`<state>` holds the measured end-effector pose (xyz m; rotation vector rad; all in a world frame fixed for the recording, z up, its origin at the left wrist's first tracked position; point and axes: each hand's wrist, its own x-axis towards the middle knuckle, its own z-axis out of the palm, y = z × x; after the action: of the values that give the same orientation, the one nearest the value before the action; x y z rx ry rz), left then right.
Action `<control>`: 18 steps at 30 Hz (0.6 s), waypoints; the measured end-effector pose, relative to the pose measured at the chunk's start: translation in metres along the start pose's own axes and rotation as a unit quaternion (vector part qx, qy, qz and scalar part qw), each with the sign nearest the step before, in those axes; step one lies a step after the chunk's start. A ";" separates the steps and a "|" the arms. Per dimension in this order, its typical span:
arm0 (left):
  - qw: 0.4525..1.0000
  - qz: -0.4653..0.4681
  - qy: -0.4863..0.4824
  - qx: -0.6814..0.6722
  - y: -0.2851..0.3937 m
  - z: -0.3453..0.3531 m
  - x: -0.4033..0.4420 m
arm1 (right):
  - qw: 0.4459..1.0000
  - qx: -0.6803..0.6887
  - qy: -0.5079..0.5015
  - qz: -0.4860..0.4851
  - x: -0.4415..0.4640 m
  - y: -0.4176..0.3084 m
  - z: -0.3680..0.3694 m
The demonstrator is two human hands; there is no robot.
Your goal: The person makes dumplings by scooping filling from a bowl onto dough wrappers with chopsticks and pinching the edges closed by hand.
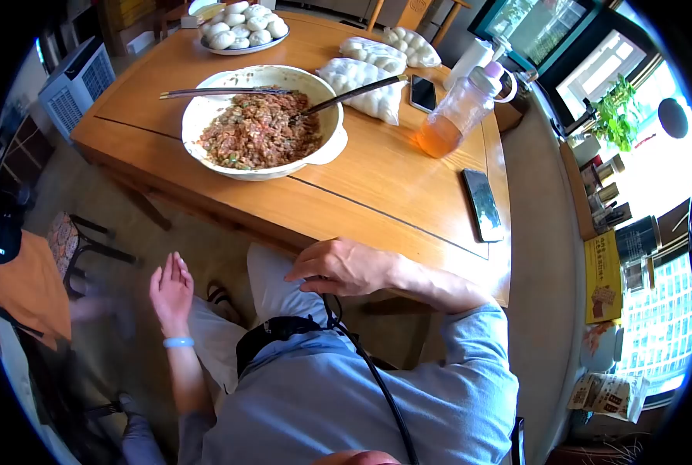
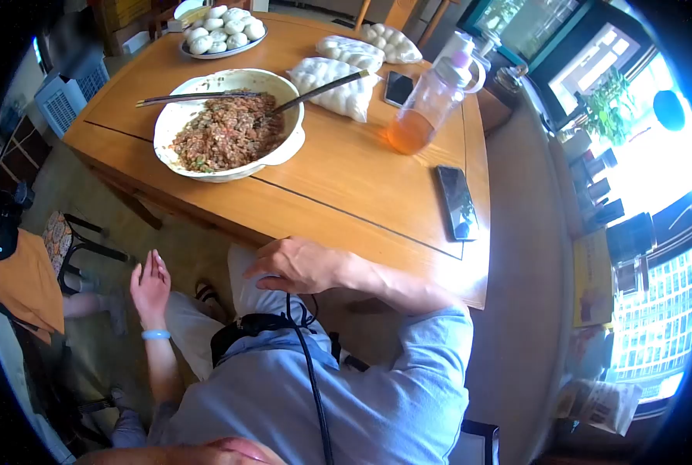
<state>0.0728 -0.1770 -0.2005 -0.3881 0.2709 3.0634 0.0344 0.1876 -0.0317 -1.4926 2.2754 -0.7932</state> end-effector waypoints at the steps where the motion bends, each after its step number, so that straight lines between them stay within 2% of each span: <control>1: 1.000 -0.009 -0.017 0.009 -0.003 0.014 0.005 | 1.000 0.001 -0.001 0.002 0.000 -0.001 -0.001; 3: 0.999 -0.015 -0.046 0.023 -0.006 0.042 0.018 | 0.999 0.035 0.024 -0.004 -0.003 -0.002 -0.004; 5: 0.992 -0.012 -0.120 0.030 -0.018 0.081 0.017 | 0.999 0.044 0.009 -0.028 0.001 0.004 -0.003; 6: 0.996 0.034 -0.072 0.050 -0.026 0.102 0.008 | 0.999 0.045 -0.006 -0.022 0.002 0.000 -0.007; 7: 0.990 0.005 -0.135 0.024 -0.029 0.107 0.003 | 0.998 0.034 0.014 -0.048 -0.001 -0.004 -0.002; 8: 0.985 -0.008 -0.170 0.012 -0.031 0.103 0.011 | 1.000 0.026 0.007 0.009 -0.010 -0.017 -0.005; 9: 0.979 -0.022 -0.204 0.001 -0.034 0.098 0.019 | 0.999 0.026 0.010 0.016 -0.004 -0.014 -0.006; 10: 0.987 0.003 -0.157 -0.019 -0.039 0.101 0.013 | 0.999 -0.004 0.019 0.035 -0.007 -0.023 -0.004; 11: 0.986 0.008 -0.168 -0.004 -0.046 0.090 0.019 | 0.999 -0.021 0.014 0.042 -0.014 -0.024 -0.005; 13: 0.997 0.004 -0.078 0.002 -0.038 0.099 0.007 | 0.998 -0.022 -0.007 0.058 -0.008 -0.028 -0.001; 14: 0.998 0.005 -0.064 -0.001 -0.034 0.097 0.004 | 0.991 -0.003 0.114 -0.075 0.002 -0.037 0.007; 16: 0.999 0.016 -0.031 -0.004 -0.030 0.093 0.010 | 0.994 0.032 0.088 -0.060 0.003 -0.022 -0.001; 17: 0.998 0.038 -0.047 0.005 -0.024 0.089 0.019 | 0.995 0.052 0.082 -0.037 0.003 -0.015 -0.005; 18: 0.996 0.055 -0.063 0.006 -0.010 0.077 0.006 | 0.992 0.021 0.090 -0.084 0.009 -0.026 0.001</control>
<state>0.0484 -0.1532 -0.1299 -0.1837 0.3158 3.1748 0.0501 0.1710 -0.0166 -1.6714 2.2630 -1.0558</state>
